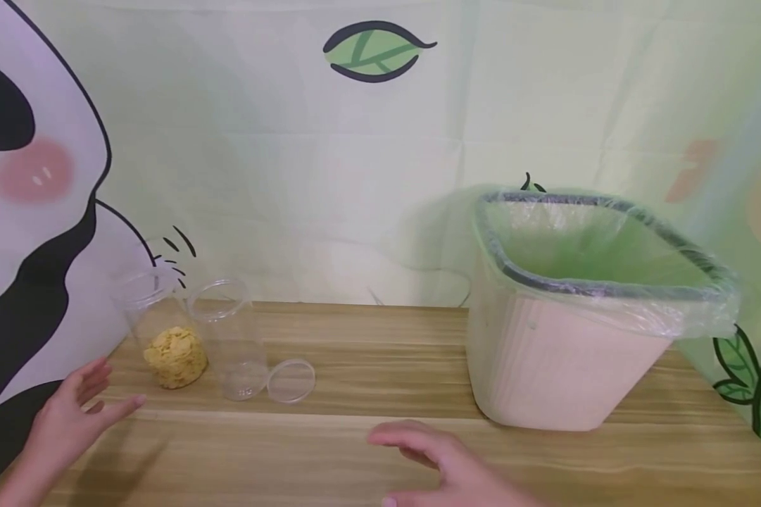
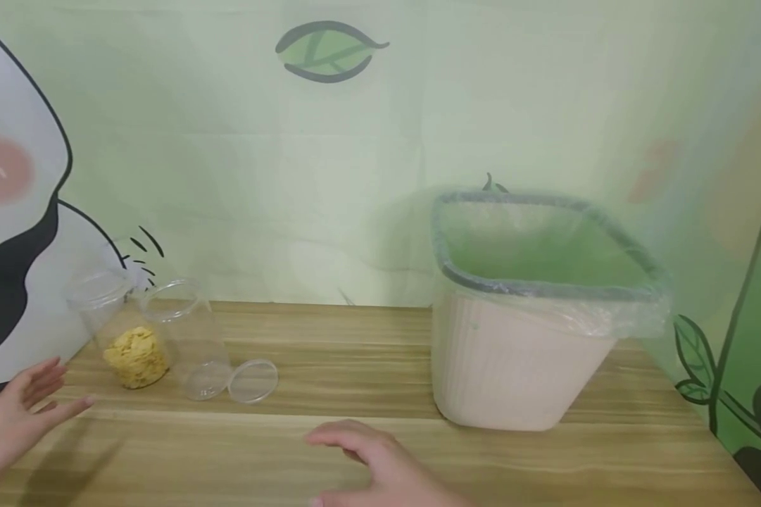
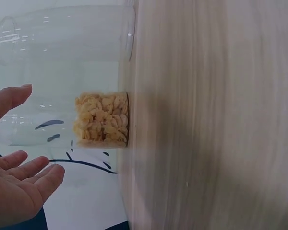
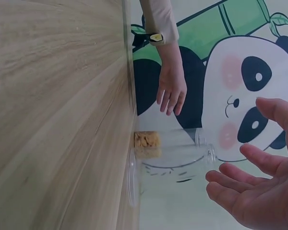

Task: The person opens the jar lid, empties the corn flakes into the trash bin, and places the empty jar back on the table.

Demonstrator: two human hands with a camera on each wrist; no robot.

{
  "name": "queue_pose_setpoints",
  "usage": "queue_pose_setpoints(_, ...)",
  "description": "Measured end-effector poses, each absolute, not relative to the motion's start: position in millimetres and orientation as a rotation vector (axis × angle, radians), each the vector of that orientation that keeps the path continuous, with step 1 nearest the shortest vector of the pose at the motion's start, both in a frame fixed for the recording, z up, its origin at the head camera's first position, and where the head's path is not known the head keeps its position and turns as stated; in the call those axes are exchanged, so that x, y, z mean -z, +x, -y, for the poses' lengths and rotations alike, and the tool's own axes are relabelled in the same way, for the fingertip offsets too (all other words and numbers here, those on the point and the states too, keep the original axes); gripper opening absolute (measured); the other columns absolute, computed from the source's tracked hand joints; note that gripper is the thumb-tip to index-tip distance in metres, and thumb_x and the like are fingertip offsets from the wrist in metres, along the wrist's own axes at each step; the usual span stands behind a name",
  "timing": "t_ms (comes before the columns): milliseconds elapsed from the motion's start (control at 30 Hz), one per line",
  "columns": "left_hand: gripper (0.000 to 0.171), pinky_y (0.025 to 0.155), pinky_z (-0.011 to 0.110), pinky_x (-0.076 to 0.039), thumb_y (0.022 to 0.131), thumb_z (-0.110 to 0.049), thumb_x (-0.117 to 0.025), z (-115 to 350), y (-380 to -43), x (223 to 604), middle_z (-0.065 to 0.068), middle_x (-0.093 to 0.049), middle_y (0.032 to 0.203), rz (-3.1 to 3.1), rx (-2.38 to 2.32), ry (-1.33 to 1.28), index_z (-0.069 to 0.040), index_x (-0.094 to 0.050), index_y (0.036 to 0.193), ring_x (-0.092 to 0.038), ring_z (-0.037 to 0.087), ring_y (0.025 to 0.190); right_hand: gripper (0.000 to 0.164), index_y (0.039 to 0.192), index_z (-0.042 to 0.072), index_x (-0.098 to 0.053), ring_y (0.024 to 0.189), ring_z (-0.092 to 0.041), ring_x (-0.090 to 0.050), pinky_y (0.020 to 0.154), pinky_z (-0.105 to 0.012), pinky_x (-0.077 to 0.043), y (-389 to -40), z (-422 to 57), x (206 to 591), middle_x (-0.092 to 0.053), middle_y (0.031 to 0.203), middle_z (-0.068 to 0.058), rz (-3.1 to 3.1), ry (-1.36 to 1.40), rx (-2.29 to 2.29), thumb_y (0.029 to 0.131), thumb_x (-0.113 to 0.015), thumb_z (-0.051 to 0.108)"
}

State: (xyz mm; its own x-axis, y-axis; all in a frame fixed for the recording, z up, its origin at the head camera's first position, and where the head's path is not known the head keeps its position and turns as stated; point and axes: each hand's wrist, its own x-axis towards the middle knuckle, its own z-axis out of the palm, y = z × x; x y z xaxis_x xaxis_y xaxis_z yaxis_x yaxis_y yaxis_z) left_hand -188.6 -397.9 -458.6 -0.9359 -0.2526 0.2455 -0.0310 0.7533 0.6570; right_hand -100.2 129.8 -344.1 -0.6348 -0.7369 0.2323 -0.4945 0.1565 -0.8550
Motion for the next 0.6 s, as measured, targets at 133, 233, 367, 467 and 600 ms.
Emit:
queue_pose_setpoints(133, 0.106, 0.084, 0.056, -0.04, 0.072, -0.048, -0.071, 400, -192, 459, 0.028, -0.028, 0.141, 2.644, 1.015, 0.237, -0.003, -0.01, 0.145, -0.031, 0.046, 0.124, 0.046, 0.129, 0.01, -0.049, 0.122, -0.013, -0.042, 0.101, -0.029, -0.035, -103, -116, 344, -0.049, 0.13, -0.008, -2.168, -1.186, 1.478, 0.086, -0.063, 0.018)
queue_pose_setpoints(233, 0.105, 0.086, 0.056, -0.039, 0.073, -0.047, -0.071, 402, -193, 459, 0.028, -0.025, 0.143, 2.643, 1.039, 0.234, -0.004, -0.008, 0.146, -0.031, 0.047, 0.123, 0.046, 0.129, 0.011, -0.048, 0.122, -0.013, -0.041, 0.102, -0.028, -0.034, -104, -106, 344, -0.048, 0.131, -0.006, -2.131, -1.132, 1.5, 0.086, -0.062, 0.02)
queue_pose_setpoints(367, 0.104, 0.085, 0.054, -0.041, 0.075, -0.047, -0.069, 398, -190, 450, 0.028, -0.024, 0.143, 2.665, 1.022, 0.241, -0.004, -0.006, 0.145, -0.033, 0.049, 0.121, 0.047, 0.13, 0.014, -0.048, 0.124, -0.012, -0.039, 0.103, -0.027, -0.032, -105, -94, 344, -0.047, 0.132, -0.001, -2.088, -1.061, 1.54, 0.086, -0.064, 0.021)
queue_pose_setpoints(467, 0.102, 0.086, 0.05, -0.043, 0.077, -0.046, -0.067, 382, -182, 427, 0.031, -0.022, 0.142, 2.702, 1.048, 0.257, 0.0, -0.004, 0.145, -0.03, 0.05, 0.122, 0.049, 0.13, 0.017, -0.048, 0.125, -0.012, -0.038, 0.103, -0.027, -0.031, -106, -86, 344, -0.047, 0.132, 0.004, -2.084, -1.024, 1.552, 0.085, -0.064, 0.024)
queue_pose_setpoints(600, 0.098, 0.091, 0.057, -0.036, 0.082, -0.038, -0.065, 353, -169, 394, 0.037, -0.018, 0.139, 2.73, 1.137, 0.247, 0.007, -0.002, 0.142, -0.026, 0.053, 0.123, 0.049, 0.131, 0.019, -0.047, 0.125, -0.011, -0.038, 0.103, -0.025, -0.031, -109, -74, 344, -0.047, 0.133, 0.007, -2.078, -0.996, 1.563, 0.085, -0.064, 0.025)
